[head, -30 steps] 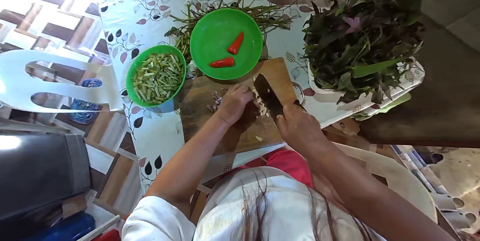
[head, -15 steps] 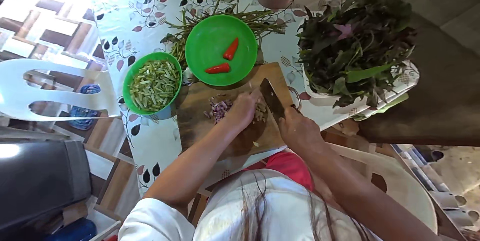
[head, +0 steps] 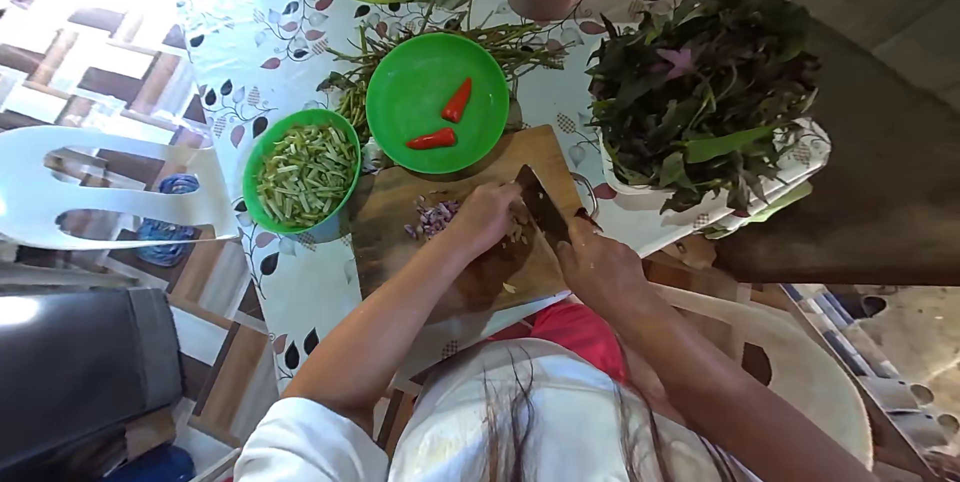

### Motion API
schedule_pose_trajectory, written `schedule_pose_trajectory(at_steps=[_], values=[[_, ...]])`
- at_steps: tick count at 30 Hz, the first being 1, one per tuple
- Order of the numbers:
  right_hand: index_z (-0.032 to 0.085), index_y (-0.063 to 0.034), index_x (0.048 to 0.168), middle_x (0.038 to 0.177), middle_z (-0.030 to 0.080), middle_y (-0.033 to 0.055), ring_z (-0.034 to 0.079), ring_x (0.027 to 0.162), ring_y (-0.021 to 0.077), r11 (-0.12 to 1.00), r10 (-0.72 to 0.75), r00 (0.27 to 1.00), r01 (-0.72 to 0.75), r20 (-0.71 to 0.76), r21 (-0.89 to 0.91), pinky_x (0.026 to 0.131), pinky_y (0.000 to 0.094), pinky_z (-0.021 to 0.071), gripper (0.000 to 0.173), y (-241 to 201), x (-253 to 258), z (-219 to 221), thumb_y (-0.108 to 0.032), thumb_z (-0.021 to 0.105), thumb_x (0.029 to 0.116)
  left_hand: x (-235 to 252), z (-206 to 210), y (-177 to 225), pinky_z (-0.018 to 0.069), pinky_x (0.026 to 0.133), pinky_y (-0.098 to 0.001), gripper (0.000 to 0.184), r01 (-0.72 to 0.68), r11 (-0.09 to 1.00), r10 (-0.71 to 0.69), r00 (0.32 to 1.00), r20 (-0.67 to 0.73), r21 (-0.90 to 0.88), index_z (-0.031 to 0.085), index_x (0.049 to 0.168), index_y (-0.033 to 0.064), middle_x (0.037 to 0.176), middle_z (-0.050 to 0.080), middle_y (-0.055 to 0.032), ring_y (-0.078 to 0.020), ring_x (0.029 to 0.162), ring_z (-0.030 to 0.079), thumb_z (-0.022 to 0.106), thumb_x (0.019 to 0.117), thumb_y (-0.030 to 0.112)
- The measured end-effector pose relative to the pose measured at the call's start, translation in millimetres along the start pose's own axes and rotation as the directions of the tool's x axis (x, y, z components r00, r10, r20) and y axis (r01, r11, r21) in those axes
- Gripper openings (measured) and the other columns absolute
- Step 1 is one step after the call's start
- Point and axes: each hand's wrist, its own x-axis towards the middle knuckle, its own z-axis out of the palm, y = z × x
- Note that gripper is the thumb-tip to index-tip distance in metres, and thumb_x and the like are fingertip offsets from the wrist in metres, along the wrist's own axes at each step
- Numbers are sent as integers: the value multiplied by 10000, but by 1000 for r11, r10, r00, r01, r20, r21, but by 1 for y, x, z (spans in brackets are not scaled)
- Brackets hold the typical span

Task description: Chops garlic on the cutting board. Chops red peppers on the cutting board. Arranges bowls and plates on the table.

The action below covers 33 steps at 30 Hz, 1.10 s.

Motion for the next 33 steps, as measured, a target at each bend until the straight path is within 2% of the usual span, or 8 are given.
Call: schedule_pose_trajectory(at_steps=[5, 11, 15, 20, 24, 26, 30, 33], values=[[580, 86, 1049, 782, 631, 234, 674, 756, 414, 939, -110, 973, 168, -202, 299, 682, 581, 526, 212, 22, 1, 6, -124, 549, 1053, -3, -9, -11, 524, 1010, -418, 338, 53, 935, -146, 959, -243, -351, 618, 1329, -70, 1249, 674, -239, -302, 1133, 673, 441, 1051, 6], [586, -17, 1201, 929, 689, 73, 706, 832, 122, 506, -86, 989, 148, -121, 850, 781, 348, 610, 189, 26, 7, 20, -111, 552, 1040, 0, -1, 9, 576, 828, -358, 429, 26, 19, -436, 900, 15, -999, 533, 1339, 33, 1075, 682, -83, -161, 923, 686, 242, 1140, 276], [577, -23, 1221, 948, 692, 65, 703, 842, 118, 433, -78, 991, 131, -108, 892, 779, 339, 605, 201, 27, 16, 26, -123, 535, 1051, -5, 1, 15, 581, 799, -331, 347, 12, -199, -434, 895, 99, -980, 569, 1135, 63, 984, 681, -69, -154, 881, 689, 270, 1129, 239], [545, 23, 1319, 1030, 682, 151, 698, 889, 187, 602, -14, 969, 206, -248, 771, 821, 419, 591, 293, 35, 27, 20, -127, 531, 1068, -2, 6, 10, 588, 773, -320, 368, 143, -12, -475, 870, 132, -990, 594, 1125, 7, 918, 675, -68, -160, 807, 687, 279, 1123, 197], [571, 65, 1232, 952, 675, 224, 690, 847, 322, 796, 17, 968, 138, -249, 589, 782, 542, 558, 258, 40, 23, 9, -134, 555, 1068, -1, 8, 0, 550, 973, -373, 324, 44, 755, -165, 979, -123, -655, 680, 1185, -76, 1135, 729, -174, -199, 1054, 706, 430, 1083, 103], [575, 87, 1217, 938, 672, 259, 690, 853, 384, 848, 16, 973, 109, -231, 519, 777, 590, 544, 257, 40, 17, 6, -121, 546, 1069, -3, 4, 1, 513, 1015, -457, 287, -92, 942, 74, 995, -69, -322, 717, 1192, -47, 1146, 738, -197, -274, 1093, 705, 487, 1058, 61], [586, 83, 1116, 824, 646, 230, 673, 746, 367, 916, -17, 977, 100, -213, 389, 696, 565, 541, 224, 42, 9, 4, -133, 547, 1069, -20, 12, -11, 229, 1183, -717, 207, -370, 928, 367, 928, 63, 40, 769, 1076, -8, 1198, 732, -191, -421, 1311, 589, 596, 964, -32], [588, 84, 1059, 772, 624, 216, 655, 718, 364, 923, -36, 980, 108, -198, 368, 679, 554, 526, 196, 47, 3, 6, -111, 568, 1056, -52, 25, -18, 447, 1075, -593, 132, -487, 854, 462, 872, 161, 186, 785, 1027, 56, 1126, 735, -120, -348, 1229, 620, 694, 954, 117]])
